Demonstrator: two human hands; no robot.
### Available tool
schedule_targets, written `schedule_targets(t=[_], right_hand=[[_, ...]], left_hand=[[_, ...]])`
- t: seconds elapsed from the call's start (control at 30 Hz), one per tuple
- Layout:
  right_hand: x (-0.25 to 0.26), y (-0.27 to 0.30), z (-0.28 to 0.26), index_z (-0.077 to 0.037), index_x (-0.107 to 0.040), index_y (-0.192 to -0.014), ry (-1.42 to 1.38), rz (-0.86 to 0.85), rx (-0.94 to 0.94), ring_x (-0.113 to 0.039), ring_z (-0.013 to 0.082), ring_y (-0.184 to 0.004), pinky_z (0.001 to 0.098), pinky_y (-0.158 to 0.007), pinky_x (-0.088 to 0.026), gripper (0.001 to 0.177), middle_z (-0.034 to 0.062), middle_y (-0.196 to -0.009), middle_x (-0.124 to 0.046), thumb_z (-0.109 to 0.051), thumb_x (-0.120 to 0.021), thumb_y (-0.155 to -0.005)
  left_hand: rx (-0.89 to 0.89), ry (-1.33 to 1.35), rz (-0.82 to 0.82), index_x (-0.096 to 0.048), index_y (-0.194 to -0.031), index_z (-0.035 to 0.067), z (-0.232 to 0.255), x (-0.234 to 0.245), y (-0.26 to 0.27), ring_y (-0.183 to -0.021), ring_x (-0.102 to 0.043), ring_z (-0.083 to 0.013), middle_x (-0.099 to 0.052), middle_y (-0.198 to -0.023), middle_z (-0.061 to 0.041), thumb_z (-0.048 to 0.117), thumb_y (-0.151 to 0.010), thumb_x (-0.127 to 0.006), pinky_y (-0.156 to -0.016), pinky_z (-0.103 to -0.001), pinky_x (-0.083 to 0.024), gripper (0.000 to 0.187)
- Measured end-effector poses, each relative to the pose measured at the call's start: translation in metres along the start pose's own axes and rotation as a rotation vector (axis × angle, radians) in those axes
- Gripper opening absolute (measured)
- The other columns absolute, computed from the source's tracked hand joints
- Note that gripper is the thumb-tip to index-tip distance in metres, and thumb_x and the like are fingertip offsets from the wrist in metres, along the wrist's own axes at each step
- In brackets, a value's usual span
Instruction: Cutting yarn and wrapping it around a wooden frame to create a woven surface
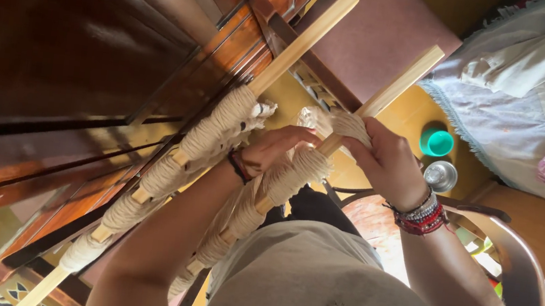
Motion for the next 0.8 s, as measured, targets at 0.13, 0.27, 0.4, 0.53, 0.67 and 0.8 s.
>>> schedule_targets(t=[0.13, 0.27, 0.4, 0.53, 0.67, 0.8], right_hand=[[0.007, 0.004, -0.006, -0.015, -0.062, -0.092, -0.032, 0.009, 0.012, -0.065, 0.0268, -0.067, 0.0364, -0.062, -0.049, 0.022, 0.0082, -0.061, -0.067, -0.035, -0.070, -0.096], [0.007, 0.001, -0.008, -0.013, -0.063, -0.092, -0.091, 0.056, 0.081, -0.067, 0.0246, -0.065, 0.0342, -0.062, -0.050, 0.018, 0.0097, -0.057, -0.064, -0.029, -0.071, -0.096], [0.007, 0.003, -0.006, -0.013, -0.063, -0.092, -0.098, 0.065, 0.074, -0.068, 0.0276, -0.065, 0.0346, -0.063, -0.050, 0.019, 0.0099, -0.056, -0.064, -0.029, -0.071, -0.095], [0.003, 0.006, -0.001, -0.016, -0.064, -0.096, -0.070, 0.052, 0.015, -0.069, 0.0271, -0.069, 0.0364, -0.065, -0.050, 0.018, 0.0080, -0.059, -0.067, -0.033, -0.069, -0.096], [0.002, 0.005, -0.005, -0.014, -0.058, -0.085, -0.033, 0.050, 0.102, -0.060, 0.0237, -0.055, 0.0303, -0.053, -0.043, 0.025, 0.0058, -0.052, -0.060, -0.033, -0.069, -0.096], [-0.002, 0.004, -0.015, -0.009, -0.058, -0.084, -0.112, 0.054, 0.209, -0.056, 0.0226, -0.053, 0.0287, -0.054, -0.044, 0.021, 0.0123, -0.049, -0.051, -0.022, -0.070, -0.095]], left_hand=[[-0.089, 0.029, -0.033, -0.074, -0.118, 0.001, -0.113, 0.014, 0.011, -0.113, -0.066, -0.0240, -0.069, -0.122, -0.017, 0.018, -0.109, -0.042, -0.097, -0.041, -0.052, 0.037], [-0.089, -0.033, 0.015, -0.063, -0.127, -0.007, -0.104, 0.019, 0.003, -0.087, -0.070, -0.0248, -0.064, -0.116, -0.019, 0.016, -0.113, -0.039, -0.079, -0.039, -0.058, 0.036], [0.004, -0.313, -0.066, -0.073, -0.114, 0.003, -0.086, 0.017, -0.007, -0.131, -0.057, -0.0385, -0.072, -0.116, -0.017, 0.028, -0.114, -0.034, -0.115, -0.048, -0.039, 0.046], [0.259, -0.484, -0.082, -0.067, -0.121, 0.004, -0.058, 0.013, -0.013, -0.109, -0.068, -0.0432, -0.074, -0.108, -0.023, 0.039, -0.112, -0.033, -0.098, -0.054, -0.052, 0.050], [0.582, -0.703, -0.045, -0.081, -0.095, 0.024, -0.096, 0.034, -0.024, -0.104, -0.070, -0.0329, -0.078, -0.092, -0.005, 0.067, -0.104, -0.024, -0.101, -0.043, -0.051, 0.072], [0.728, -0.851, 0.017, -0.074, -0.106, 0.008, -0.080, 0.025, -0.022, -0.105, -0.071, -0.0371, -0.076, -0.099, -0.015, 0.053, -0.101, -0.039, -0.098, -0.049, -0.052, 0.057]])
Point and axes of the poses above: each hand's wrist, its own y-axis away from the middle knuckle, its own x-axis out of the back of the hand, z = x × y, the point moved 3 cm from there along -y, towards the middle knuckle
